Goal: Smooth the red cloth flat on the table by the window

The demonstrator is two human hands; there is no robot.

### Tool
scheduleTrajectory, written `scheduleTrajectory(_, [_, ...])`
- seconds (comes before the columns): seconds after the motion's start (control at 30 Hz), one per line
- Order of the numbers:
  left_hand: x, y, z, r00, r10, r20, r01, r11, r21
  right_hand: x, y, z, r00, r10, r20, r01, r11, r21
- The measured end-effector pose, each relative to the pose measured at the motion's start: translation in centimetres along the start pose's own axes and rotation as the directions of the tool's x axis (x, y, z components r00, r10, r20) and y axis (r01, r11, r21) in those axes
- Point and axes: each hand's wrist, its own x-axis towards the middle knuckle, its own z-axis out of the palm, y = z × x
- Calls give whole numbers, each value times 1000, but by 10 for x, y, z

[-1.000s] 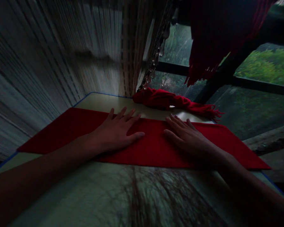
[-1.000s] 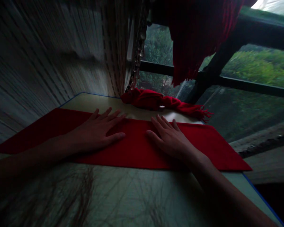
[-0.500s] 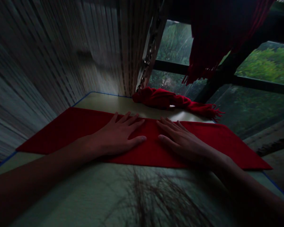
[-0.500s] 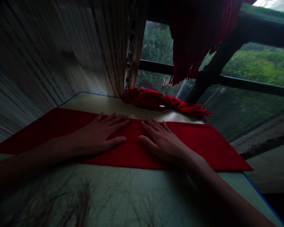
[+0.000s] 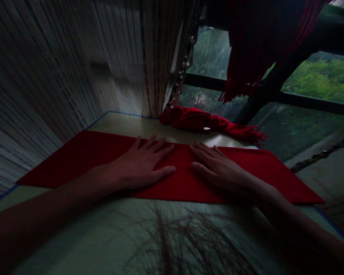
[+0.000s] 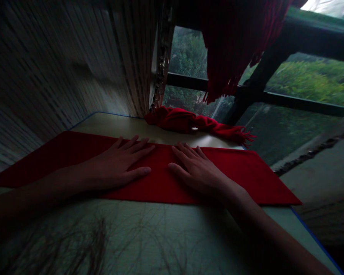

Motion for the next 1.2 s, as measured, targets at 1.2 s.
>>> scheduleTrajectory(1.2, [1, 2, 2, 1000, 4, -22, -4, 1000, -9, -2, -12, -1, 998, -60, -4, 61, 998, 25])
